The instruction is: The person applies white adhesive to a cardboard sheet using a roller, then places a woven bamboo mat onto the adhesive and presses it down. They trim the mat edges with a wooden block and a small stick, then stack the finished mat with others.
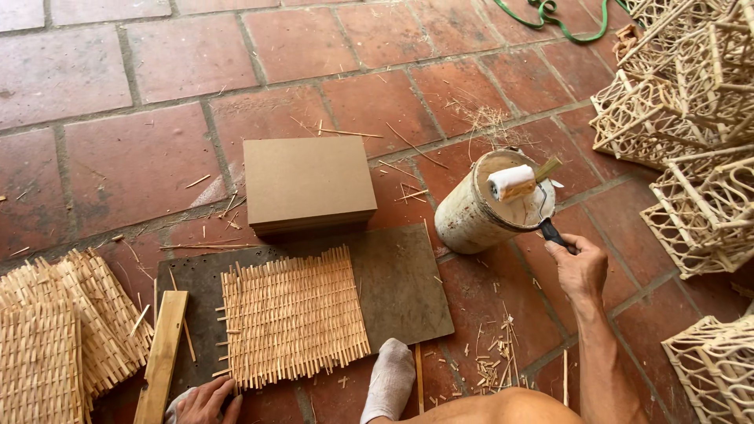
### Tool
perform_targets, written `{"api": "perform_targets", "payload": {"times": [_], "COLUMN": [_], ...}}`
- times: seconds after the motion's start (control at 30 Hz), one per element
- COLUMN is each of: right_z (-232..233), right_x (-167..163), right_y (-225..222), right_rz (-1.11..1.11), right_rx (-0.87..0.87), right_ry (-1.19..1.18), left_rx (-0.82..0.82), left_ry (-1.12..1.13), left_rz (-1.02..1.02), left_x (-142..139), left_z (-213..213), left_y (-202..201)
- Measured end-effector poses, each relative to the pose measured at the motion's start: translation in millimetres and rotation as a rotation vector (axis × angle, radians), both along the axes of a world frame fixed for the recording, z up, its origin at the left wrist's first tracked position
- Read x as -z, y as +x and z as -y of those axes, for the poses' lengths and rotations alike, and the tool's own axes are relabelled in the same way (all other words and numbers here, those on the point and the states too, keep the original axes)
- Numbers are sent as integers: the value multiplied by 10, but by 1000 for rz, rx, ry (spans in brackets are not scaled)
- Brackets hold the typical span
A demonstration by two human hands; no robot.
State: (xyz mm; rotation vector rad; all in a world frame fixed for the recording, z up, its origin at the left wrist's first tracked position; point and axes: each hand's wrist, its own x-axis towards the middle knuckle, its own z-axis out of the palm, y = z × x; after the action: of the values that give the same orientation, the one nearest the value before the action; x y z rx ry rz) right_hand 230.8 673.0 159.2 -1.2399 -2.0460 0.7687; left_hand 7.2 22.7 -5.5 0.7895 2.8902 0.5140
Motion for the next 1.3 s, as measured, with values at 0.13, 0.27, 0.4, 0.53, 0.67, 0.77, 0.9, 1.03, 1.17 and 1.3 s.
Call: {"api": "perform_targets", "payload": {"times": [0.13,0.27,0.4,0.53,0.67,0.77,0.9,1.03,1.17,1.3], "right_z": [-65,-13,62,38,-21,50,314,693,1007,1228], "right_x": [-17,-69,-112,-186,-350,-436,-345,-107,29,82], "right_y": [46,78,102,21,-312,-778,-1686,-2533,-3061,-3760], "right_rz": [-224,-306,-314,-340,-399,-356,-227,-51,196,586], "right_rx": [-46,-35,-38,-79,-246,-327,-460,-607,-782,-1031], "right_ry": [-320,-523,-591,-602,-660,-627,-559,-491,-214,222], "left_rx": [0,23,12,0,-18,-48,-30,-56,-47,-65], "left_ry": [-14,-26,32,100,248,221,260,300,333,293], "left_rz": [-1,8,-4,-33,-91,-29,-11,1,-2,63], "left_x": [-25,-7,15,25,-23,-54,-18,105,263,387], "left_z": [-17,19,44,26,1,24,49,81,134,157], "left_y": [9,12,29,50,70,50,-17,-56,-86,-101]}}
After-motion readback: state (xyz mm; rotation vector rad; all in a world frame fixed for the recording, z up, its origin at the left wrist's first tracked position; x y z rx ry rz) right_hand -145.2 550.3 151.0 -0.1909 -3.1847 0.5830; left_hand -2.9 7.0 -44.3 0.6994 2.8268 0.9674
